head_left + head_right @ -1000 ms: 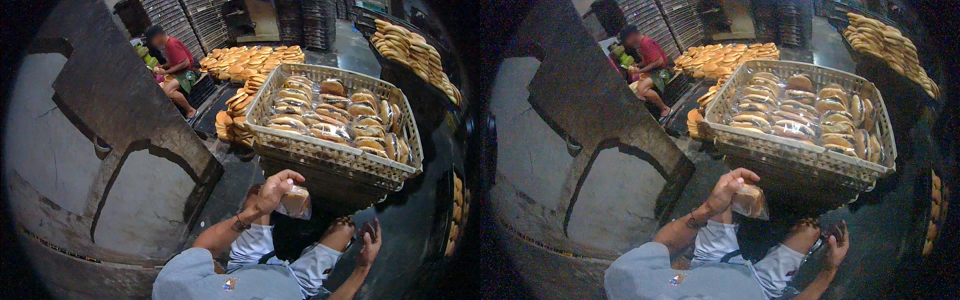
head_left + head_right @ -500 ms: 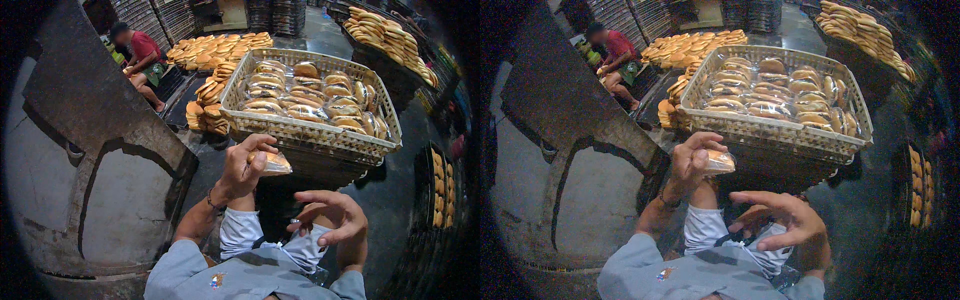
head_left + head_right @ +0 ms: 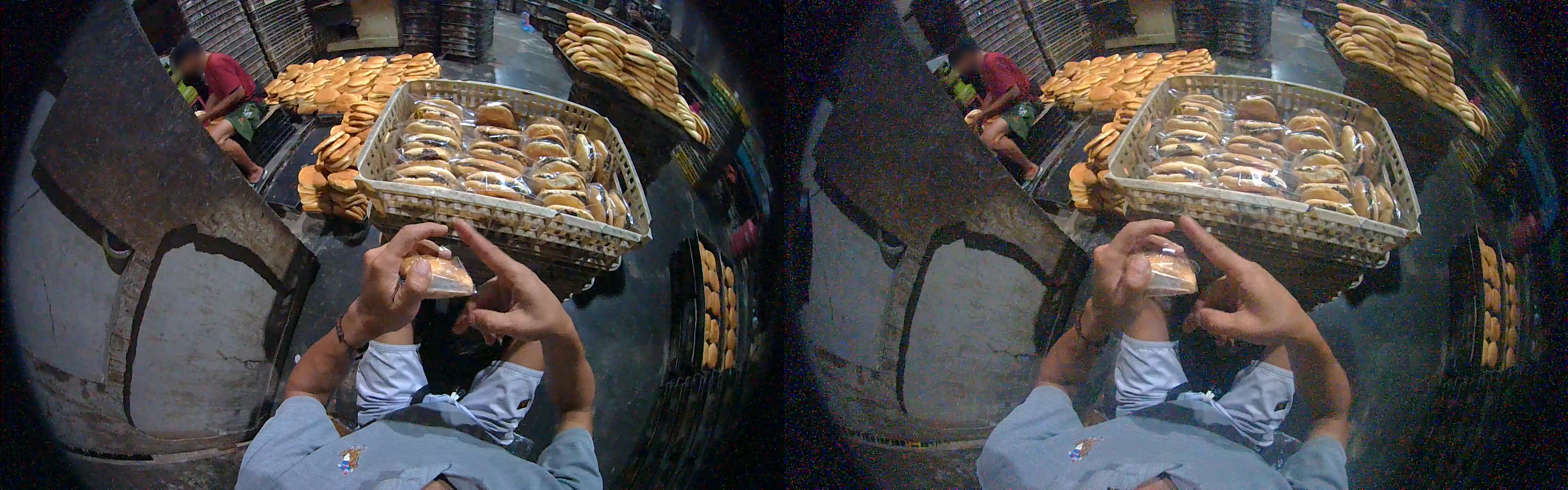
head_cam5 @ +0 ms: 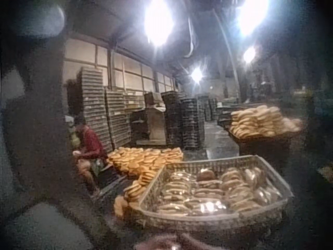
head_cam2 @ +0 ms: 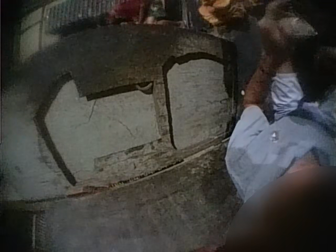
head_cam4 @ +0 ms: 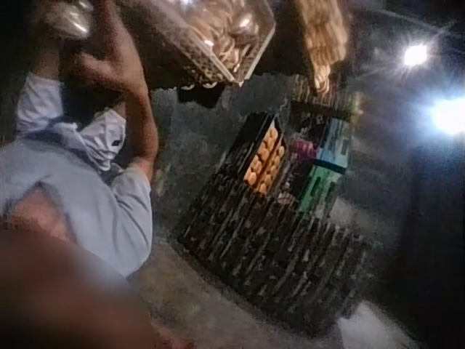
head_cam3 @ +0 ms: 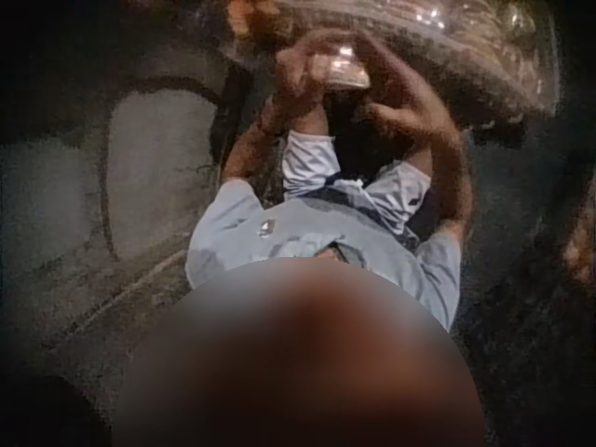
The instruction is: The person sits on the floor and repeatedly picks up buns, places them into clear plastic bags, and arranges the packaged buns into a white plastic crate. The person handles the buns one at a time and stacks the finished packages in the crate.
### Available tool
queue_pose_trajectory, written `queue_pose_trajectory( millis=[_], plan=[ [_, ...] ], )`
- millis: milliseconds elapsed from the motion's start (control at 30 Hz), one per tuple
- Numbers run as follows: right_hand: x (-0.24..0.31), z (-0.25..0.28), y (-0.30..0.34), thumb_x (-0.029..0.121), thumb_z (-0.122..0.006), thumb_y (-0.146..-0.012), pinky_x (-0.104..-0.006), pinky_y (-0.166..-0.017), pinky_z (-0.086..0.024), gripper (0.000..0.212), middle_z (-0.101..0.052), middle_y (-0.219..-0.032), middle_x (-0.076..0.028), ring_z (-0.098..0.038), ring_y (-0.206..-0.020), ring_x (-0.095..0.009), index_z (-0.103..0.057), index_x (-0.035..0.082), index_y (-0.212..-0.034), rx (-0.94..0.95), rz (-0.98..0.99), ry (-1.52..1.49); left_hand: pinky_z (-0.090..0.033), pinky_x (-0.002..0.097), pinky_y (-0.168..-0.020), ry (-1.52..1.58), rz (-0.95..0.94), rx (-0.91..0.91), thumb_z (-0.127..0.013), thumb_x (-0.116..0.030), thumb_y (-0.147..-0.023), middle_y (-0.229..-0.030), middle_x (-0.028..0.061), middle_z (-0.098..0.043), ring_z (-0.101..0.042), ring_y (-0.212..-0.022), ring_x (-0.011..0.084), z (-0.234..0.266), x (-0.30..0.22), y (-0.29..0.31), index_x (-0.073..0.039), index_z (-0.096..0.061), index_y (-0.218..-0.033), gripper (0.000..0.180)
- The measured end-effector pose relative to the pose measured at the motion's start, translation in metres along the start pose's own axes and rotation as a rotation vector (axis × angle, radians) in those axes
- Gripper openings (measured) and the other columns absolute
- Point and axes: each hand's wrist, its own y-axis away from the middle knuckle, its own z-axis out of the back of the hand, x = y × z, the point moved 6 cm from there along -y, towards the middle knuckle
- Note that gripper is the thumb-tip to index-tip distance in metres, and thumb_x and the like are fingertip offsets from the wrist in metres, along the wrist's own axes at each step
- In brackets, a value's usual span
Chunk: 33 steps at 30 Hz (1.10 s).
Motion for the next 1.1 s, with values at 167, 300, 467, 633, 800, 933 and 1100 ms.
queue_pose_trajectory(
  millis=[167, 300, 467, 633, 800, 933, 1100],
  plan=[
    [-0.006, 0.001, 0.011, -0.004, -0.064, -0.075, -0.0294, -0.074, -0.055, 0.079, -0.072, -0.078, -0.007, -0.071, -0.074, -0.015, -0.042, 0.011, -0.15, 0.011, 0.136, 0.288, -0.059, 0.0371, -0.075, -0.055, -0.106, -0.002, -0.053, -0.038, -0.094, -0.091, 0.0185, -0.074, -0.074, -0.086, 0.0268, 0.001, 0.0, 0.0, 0.001, -0.058, -0.127, 0.051],
    [-0.009, 0.006, -0.004, -0.001, -0.067, -0.071, -0.0322, -0.071, -0.055, 0.075, -0.071, -0.076, -0.011, -0.072, -0.07, -0.02, -0.049, 0.011, -0.143, -0.03, 0.01, 0.402, -0.059, 0.0366, -0.076, -0.085, -0.147, 0.01, -0.054, -0.04, -0.094, -0.091, 0.0181, -0.074, -0.074, -0.086, 0.0259, -0.002, 0.007, 0.003, 0.001, -0.058, -0.129, 0.053],
    [-0.022, 0.014, 0.0, 0.0, -0.069, -0.072, -0.0317, -0.063, -0.054, 0.074, -0.069, -0.075, -0.01, -0.068, -0.063, -0.019, -0.052, 0.013, -0.142, -0.263, 0.141, 0.528, -0.058, 0.0349, -0.077, 0.052, -0.035, 0.021, -0.053, -0.035, -0.096, -0.091, 0.0144, -0.073, -0.072, -0.085, 0.021, -0.004, 0.014, 0.005, 0.0, -0.061, -0.125, 0.047],
    [-0.009, -0.017, 0.015, 0.001, -0.071, -0.072, -0.0325, -0.054, -0.054, 0.063, -0.068, -0.078, -0.005, -0.066, -0.063, -0.02, -0.064, 0.018, -0.132, -0.448, 0.606, 1.006, -0.056, 0.0311, -0.075, 0.194, 0.025, -0.022, -0.05, -0.038, -0.099, -0.092, 0.0125, -0.072, -0.069, -0.084, 0.0175, -0.003, 0.041, 0.006, 0.0, -0.065, -0.114, 0.043],
    [-0.038, -0.024, 0.001, 0.01, -0.071, -0.076, -0.0313, -0.052, -0.053, 0.063, -0.066, -0.097, -0.006, -0.063, -0.069, -0.019, -0.063, 0.026, -0.137, -0.412, 0.637, 1.35, -0.054, 0.0303, -0.078, 0.345, 0.271, -0.096, -0.048, -0.034, -0.1, -0.095, 0.0104, -0.07, -0.067, -0.085, 0.0158, -0.008, 0.066, 0.011, 0.0, -0.062, -0.103, 0.037],
    [-0.048, -0.018, 0.009, 0.014, -0.075, -0.073, -0.0334, -0.057, -0.054, 0.065, -0.063, -0.107, -0.01, -0.062, -0.078, -0.025, -0.062, 0.02, -0.136, -0.368, 0.57, 1.401, -0.05, 0.0292, -0.08, 0.463, 0.294, -0.254, -0.047, -0.035, -0.1, -0.098, 0.0059, -0.063, -0.06, -0.09, 0.0136, -0.009, 0.086, 0.005, -0.003, -0.06, -0.1, 0.034],
    [-0.017, -0.011, 0.012, 0.018, -0.079, -0.069, -0.042, -0.077, -0.054, 0.073, -0.059, -0.111, -0.015, -0.059, -0.089, -0.033, -0.056, 0.008, -0.138, -0.563, 0.484, 1.355, -0.049, 0.0365, -0.095, 0.91, 0.443, -0.212, -0.064, -0.045, -0.093, -0.116, 0.0041, -0.059, -0.059, -0.113, 0.0205, -0.041, 0.082, 0.015, -0.008, -0.048, -0.125, 0.052]
  ],
)
